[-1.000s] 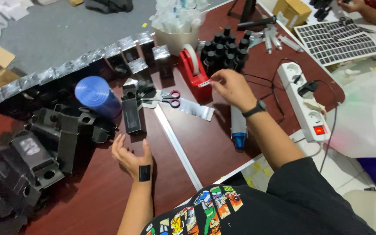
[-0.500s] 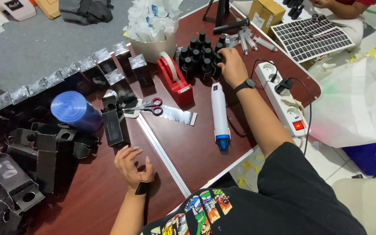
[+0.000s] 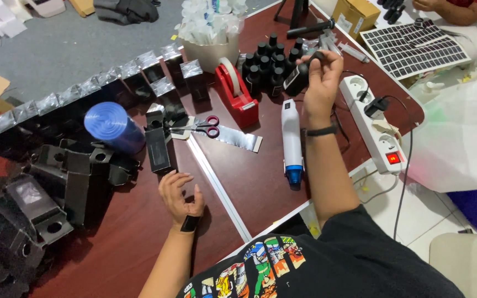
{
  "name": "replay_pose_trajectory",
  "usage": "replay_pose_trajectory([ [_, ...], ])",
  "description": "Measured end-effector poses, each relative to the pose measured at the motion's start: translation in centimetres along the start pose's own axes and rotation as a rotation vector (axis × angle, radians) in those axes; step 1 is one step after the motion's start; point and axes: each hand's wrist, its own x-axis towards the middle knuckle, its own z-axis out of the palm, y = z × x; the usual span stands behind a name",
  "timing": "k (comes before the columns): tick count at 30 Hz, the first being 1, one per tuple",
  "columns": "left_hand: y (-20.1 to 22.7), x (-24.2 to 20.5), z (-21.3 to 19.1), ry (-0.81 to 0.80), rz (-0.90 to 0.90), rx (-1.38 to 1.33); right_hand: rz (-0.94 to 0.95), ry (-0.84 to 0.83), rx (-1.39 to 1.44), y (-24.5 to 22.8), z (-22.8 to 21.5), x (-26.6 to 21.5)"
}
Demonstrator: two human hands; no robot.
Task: Assembling cardboard perfume boxes and placing small perfume bottles inside them.
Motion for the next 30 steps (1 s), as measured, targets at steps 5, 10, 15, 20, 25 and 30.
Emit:
replay_pose_trajectory([
  [5, -2.0, -0.7, 0.6, 0.085, 0.018, -0.035, 0.479, 0.092, 0.37, 0.7, 6.0, -5.3],
  [10, -2.2, -0.4, 0.2, 0.104, -0.043, -0.17, 0.974, 0.002, 0.621, 2.6, 11.3, -12.3],
  [15, -2.8, -0.7, 0.3, 0.117, -0.193, -0.425, 1.475, -0.177, 0.683, 6.8, 13.8, -19.2],
  [20, -3.3, -1.0, 0.5, 0.009, -0.266, -0.552, 1.511, -0.316, 0.58, 7.9, 12.7, -21.5],
  [25, -2.3, -0.2, 0.2, -0.13, -0.375, -0.574, 1.342, -0.431, 0.433, 5.4, 12.7, -21.2],
  [30, -2.1, 0.4, 1.9, -0.126, -0.519, -0.678, 1.101, -0.473, 0.36, 5.9, 12.7, -20.8],
])
